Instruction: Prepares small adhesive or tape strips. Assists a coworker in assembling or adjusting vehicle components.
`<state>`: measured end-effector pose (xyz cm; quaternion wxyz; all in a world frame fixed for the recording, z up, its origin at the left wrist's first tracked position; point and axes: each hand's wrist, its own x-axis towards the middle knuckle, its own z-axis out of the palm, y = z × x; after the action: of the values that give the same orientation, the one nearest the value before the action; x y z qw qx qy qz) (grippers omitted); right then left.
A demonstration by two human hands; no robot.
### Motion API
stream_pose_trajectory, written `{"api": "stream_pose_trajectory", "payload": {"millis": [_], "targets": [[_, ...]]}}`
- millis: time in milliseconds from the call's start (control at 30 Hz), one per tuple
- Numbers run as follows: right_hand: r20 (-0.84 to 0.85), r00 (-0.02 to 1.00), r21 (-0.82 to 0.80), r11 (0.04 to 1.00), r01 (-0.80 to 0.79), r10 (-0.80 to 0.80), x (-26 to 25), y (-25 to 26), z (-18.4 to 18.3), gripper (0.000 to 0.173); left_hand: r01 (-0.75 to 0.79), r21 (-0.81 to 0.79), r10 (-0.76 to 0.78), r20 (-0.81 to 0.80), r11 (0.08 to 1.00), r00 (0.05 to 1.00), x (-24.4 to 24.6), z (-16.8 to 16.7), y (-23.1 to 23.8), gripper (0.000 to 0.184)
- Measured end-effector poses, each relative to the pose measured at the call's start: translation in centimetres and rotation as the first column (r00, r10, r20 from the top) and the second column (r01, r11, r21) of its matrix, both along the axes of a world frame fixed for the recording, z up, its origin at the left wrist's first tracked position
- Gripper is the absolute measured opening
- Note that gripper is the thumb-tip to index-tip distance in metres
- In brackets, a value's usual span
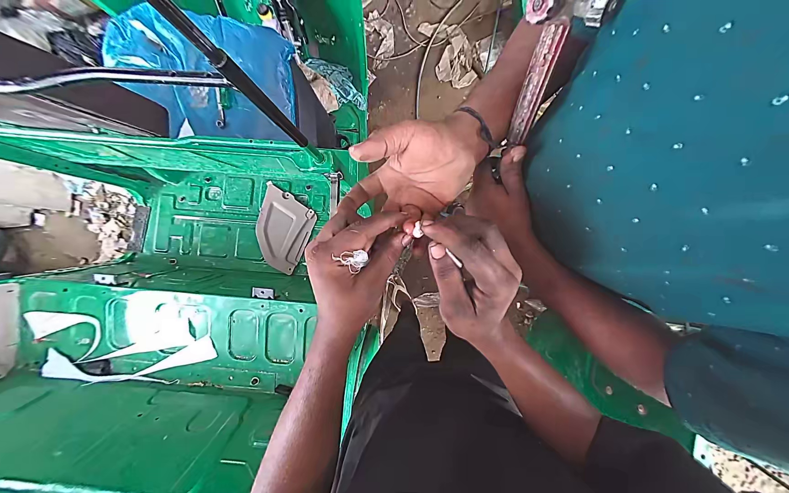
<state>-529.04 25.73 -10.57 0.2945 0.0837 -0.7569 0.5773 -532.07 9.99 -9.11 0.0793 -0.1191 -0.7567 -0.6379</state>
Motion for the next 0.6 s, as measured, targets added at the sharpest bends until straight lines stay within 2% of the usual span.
{"api": "stream_pose_trajectory", "payload": {"millis": [167, 600], "targets": [[-0.002, 1.000, -0.056, 0.998, -0.030, 0.030, -0.36, -0.15, 0.57, 0.021, -0.002, -0.003, 0.002, 0.011, 1.000, 1.000, 0.06, 0.25, 0.03, 0.026], [-0.002, 0.998, -0.006, 0.998, -0.057, 0.057, -0.47, 0.42, 0.70, 0.023, -0.022, -0.047, 0.021, -0.022, 0.999, 1.000, 0.30, 0.12, -0.08, 0.026]]}}
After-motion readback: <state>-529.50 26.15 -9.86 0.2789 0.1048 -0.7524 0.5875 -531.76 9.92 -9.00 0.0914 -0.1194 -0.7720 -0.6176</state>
